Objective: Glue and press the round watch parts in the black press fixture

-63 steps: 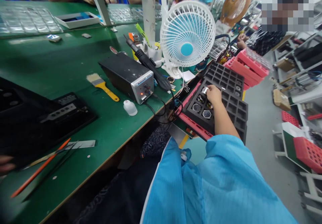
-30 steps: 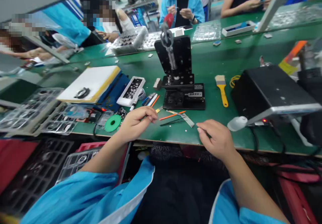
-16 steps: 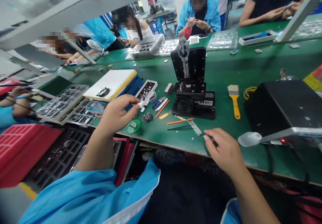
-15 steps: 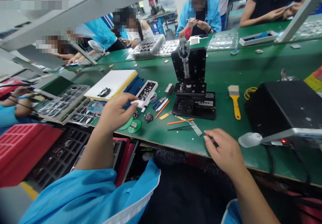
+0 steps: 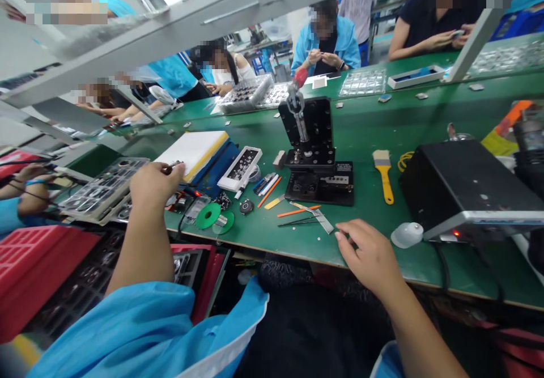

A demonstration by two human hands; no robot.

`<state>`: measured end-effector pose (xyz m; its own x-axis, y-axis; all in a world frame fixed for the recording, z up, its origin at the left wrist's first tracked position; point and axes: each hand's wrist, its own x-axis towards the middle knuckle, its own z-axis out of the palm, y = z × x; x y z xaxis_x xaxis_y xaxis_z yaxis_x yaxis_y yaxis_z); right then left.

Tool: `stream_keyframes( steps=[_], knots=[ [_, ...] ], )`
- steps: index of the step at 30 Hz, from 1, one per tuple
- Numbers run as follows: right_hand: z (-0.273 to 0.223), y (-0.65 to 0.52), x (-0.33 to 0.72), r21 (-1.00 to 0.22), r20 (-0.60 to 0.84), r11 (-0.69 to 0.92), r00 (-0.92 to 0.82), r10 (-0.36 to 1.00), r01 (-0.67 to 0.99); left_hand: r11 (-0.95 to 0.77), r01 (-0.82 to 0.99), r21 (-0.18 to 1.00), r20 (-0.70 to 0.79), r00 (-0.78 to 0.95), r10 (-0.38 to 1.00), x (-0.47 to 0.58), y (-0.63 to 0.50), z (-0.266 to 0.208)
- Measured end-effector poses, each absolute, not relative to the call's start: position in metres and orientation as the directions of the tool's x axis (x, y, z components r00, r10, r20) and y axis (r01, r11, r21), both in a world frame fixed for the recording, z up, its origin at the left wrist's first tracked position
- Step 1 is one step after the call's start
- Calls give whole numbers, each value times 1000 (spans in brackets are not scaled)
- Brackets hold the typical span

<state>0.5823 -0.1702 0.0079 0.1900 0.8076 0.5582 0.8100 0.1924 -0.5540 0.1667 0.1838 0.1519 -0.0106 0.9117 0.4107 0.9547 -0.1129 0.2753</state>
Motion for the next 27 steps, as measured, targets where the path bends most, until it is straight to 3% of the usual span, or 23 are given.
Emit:
stream_keyframes(
  steps=[13,17,21,24,27],
  knots=[
    [6,-172,582,-569,538,180,197,819,803,-32,941,336,400,-111,910,171,194,155],
    [8,-171,582,-562,541,179,195,818,808,-80,936,342,465,-94,881,178,179,157],
    [12,-171,582,-553,536,176,186,823,814,-401,839,368,558,145,817,209,121,140],
    [13,-170,581,-550,524,163,187,831,819,-660,583,474,457,478,750,251,67,106],
    [14,-170,581,-548,514,146,193,836,824,-773,326,544,370,734,570,295,25,67]
  ],
)
